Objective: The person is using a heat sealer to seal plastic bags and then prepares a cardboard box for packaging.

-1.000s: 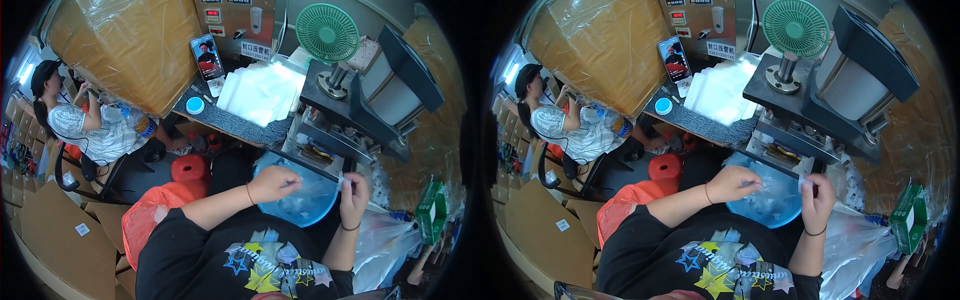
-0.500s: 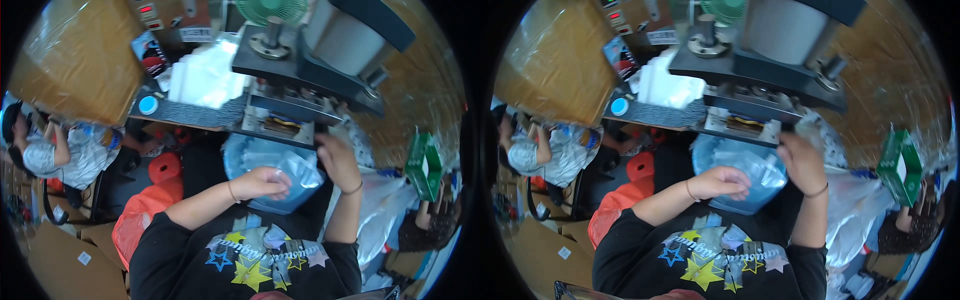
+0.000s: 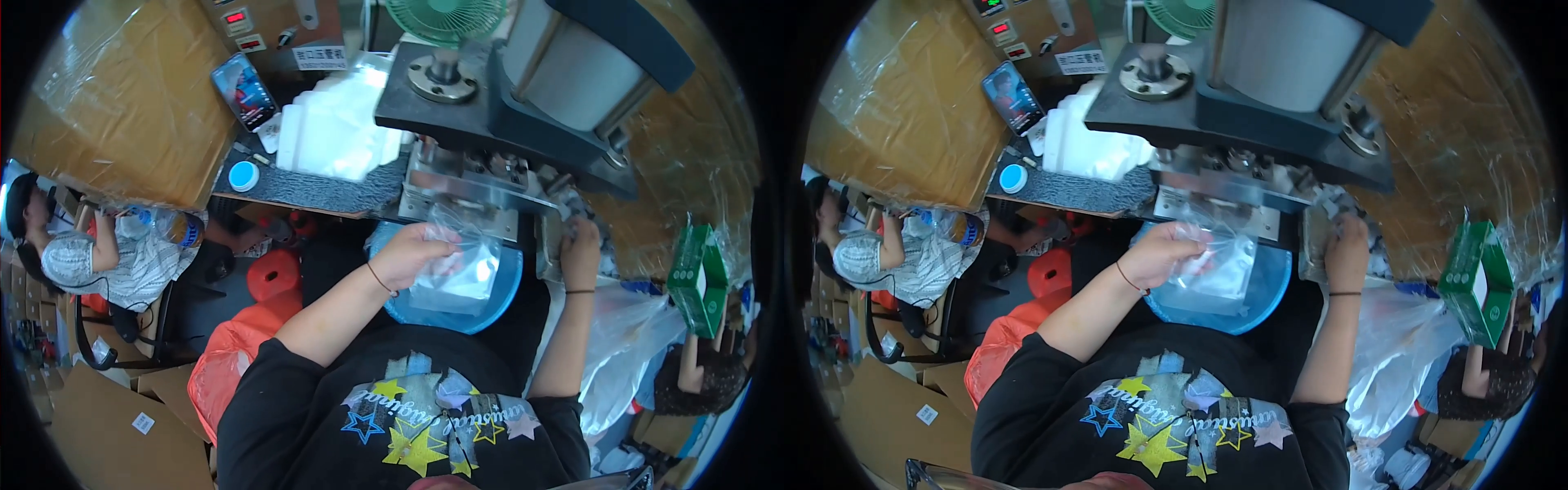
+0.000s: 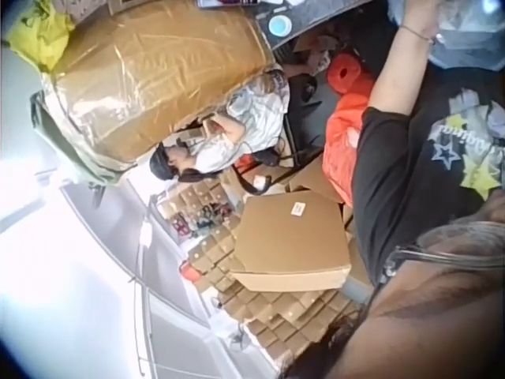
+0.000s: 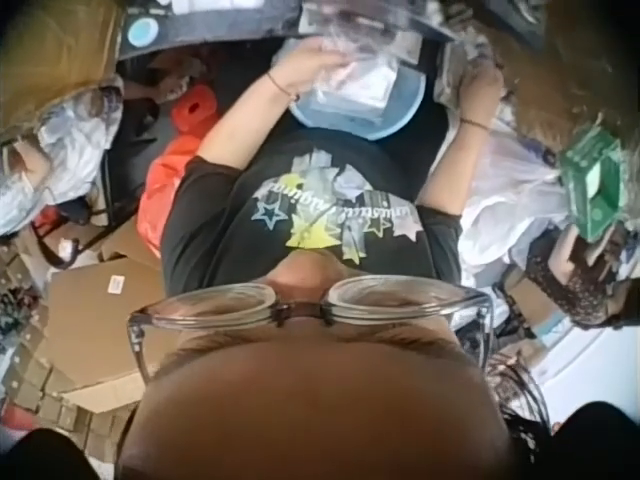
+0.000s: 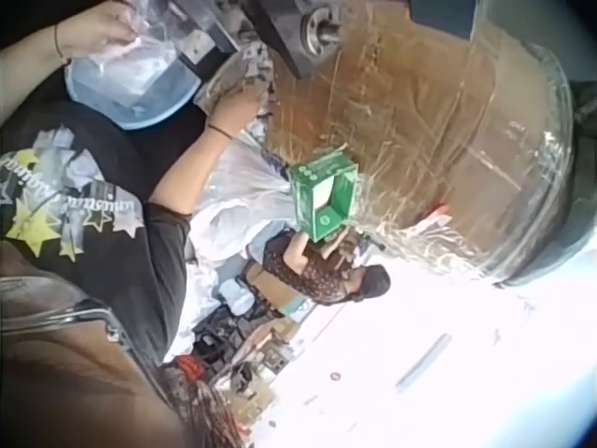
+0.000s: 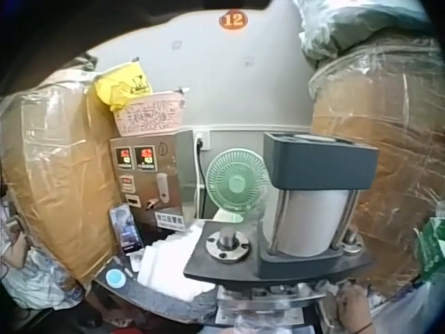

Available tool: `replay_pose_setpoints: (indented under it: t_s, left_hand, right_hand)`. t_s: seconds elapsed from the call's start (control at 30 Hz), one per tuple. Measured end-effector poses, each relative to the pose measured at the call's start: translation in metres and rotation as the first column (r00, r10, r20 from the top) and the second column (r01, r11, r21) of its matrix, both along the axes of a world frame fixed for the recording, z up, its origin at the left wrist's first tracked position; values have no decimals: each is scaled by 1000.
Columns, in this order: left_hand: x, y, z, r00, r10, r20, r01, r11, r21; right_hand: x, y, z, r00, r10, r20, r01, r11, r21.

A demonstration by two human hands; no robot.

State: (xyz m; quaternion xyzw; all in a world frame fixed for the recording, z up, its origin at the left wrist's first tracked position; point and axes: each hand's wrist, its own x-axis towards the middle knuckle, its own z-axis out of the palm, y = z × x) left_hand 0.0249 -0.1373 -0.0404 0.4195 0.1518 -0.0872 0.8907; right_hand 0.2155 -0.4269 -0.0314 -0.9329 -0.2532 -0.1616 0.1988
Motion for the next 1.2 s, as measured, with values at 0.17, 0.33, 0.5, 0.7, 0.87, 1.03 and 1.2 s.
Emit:
replay_pose_setpoints:
  t_s: [0.17,0.33,0.5,0.7,0.87,1.03,1.2]
  left_hand:
    - [1,5,-10,974,105,201,-179,900,397]
    - [-21,120,24,889,117,443,-267,-655,707]
    - [-66,108,17,972,-199,124,-211,-508,835]
    - [-66,76,4,902,88,422,-429,274,861]
    - [-58,16,28,885,-165,435,-402,201,893]
    - [-48,-21,12,937,-194,290,-72,707,704]
    - [-53,-33,-3,920,-311,237,210,904,372]
  right_hand:
    - [7,-17,-12,1000,28,4,-28,1000,0]
    - [4,-17,-3,998,32,55,-36,997,71]
    - [-17,-18,21,991,-57,-124,85,970,226]
    - [-89,39,56,978,151,-144,-113,964,242]
    - [-107,65,68,815,521,-253,-380,810,446]
    - [-116,93,95,855,506,-110,-418,800,431]
    - [-108,58,100,773,611,-171,-560,784,269]
